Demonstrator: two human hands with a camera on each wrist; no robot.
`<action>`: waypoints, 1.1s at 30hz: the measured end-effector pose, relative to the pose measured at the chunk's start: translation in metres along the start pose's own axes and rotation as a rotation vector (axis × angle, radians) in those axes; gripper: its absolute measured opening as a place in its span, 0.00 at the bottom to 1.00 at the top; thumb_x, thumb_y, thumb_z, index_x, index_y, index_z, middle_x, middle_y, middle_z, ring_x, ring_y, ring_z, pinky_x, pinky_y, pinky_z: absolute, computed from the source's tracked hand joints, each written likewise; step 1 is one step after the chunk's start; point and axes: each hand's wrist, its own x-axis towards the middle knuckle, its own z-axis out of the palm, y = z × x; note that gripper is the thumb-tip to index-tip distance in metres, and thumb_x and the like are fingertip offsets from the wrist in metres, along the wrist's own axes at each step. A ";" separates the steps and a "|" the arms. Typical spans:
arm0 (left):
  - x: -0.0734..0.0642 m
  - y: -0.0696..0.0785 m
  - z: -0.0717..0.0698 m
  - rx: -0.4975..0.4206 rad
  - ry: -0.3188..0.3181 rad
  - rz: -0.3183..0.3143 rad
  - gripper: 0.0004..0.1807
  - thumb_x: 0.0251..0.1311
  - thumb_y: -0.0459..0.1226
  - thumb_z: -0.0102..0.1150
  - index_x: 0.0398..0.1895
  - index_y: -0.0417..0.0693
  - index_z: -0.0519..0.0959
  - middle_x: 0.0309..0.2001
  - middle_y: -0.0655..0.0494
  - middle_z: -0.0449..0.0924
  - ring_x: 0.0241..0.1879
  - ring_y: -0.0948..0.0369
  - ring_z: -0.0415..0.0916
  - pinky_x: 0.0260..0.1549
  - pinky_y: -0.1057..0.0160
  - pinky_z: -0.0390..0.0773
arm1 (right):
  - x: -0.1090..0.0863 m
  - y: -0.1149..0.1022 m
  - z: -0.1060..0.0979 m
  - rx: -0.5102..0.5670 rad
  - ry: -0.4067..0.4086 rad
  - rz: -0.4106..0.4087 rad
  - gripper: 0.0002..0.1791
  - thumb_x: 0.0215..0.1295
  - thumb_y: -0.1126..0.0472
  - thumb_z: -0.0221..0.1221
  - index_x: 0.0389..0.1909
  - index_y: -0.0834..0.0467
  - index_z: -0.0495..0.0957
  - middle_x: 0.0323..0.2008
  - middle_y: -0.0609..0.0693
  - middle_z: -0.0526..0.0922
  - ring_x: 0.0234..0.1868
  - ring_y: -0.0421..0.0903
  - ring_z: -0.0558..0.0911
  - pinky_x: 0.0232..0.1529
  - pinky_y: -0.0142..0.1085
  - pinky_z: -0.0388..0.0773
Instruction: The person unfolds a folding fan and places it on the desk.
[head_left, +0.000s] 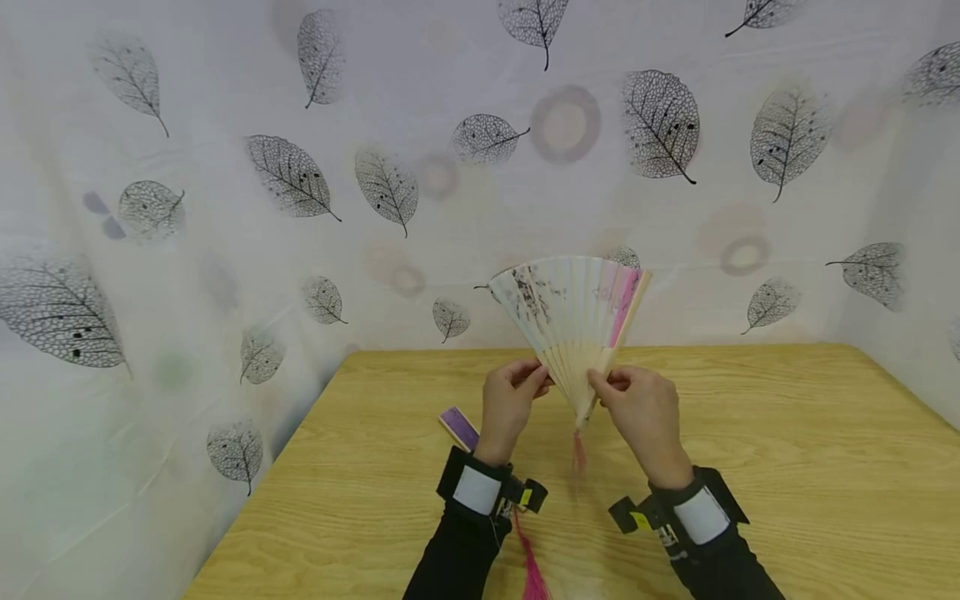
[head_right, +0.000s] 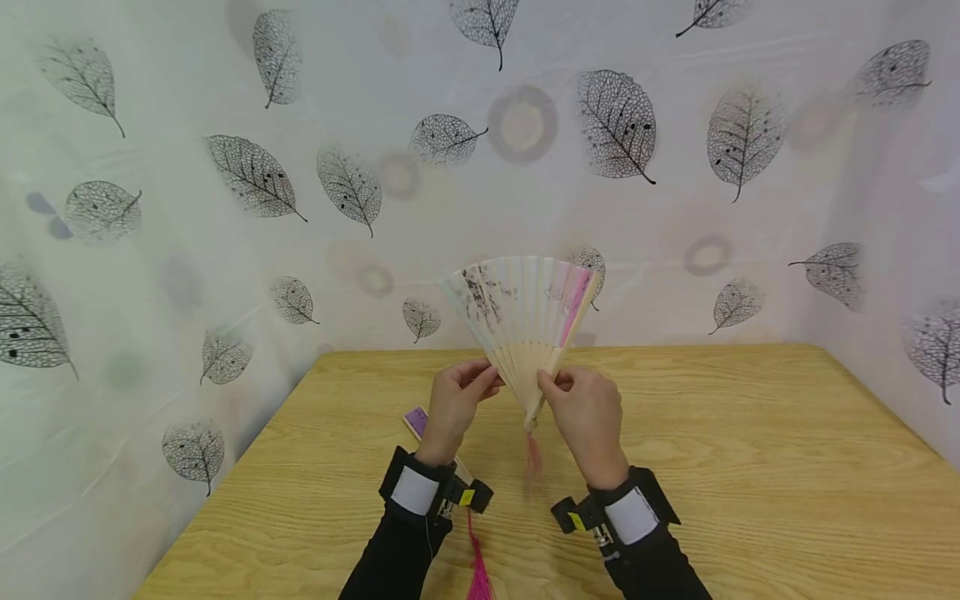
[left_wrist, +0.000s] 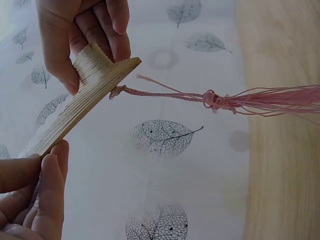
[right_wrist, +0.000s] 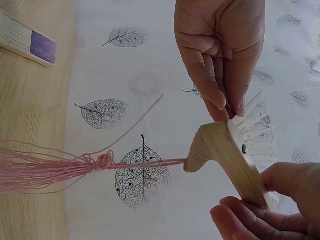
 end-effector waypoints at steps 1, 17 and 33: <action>0.000 0.000 0.000 -0.002 0.002 0.001 0.12 0.60 0.32 0.55 0.43 0.32 0.79 0.38 0.38 0.82 0.36 0.55 0.83 0.35 0.69 0.83 | 0.000 0.000 0.000 0.004 0.000 -0.001 0.16 0.57 0.54 0.62 0.23 0.65 0.83 0.18 0.56 0.83 0.12 0.37 0.72 0.11 0.28 0.63; -0.007 0.014 -0.001 0.004 0.006 -0.013 0.11 0.60 0.29 0.54 0.42 0.30 0.79 0.38 0.36 0.82 0.37 0.52 0.82 0.36 0.68 0.83 | 0.000 0.000 0.000 -0.004 0.006 -0.005 0.16 0.57 0.54 0.61 0.22 0.64 0.83 0.18 0.55 0.83 0.12 0.37 0.70 0.11 0.28 0.61; 0.001 0.000 -0.002 -0.010 0.016 0.002 0.11 0.60 0.31 0.55 0.42 0.31 0.79 0.37 0.38 0.82 0.35 0.56 0.83 0.35 0.69 0.83 | 0.001 0.000 -0.001 -0.002 -0.012 0.022 0.17 0.58 0.53 0.61 0.21 0.64 0.83 0.18 0.55 0.83 0.12 0.37 0.70 0.11 0.28 0.61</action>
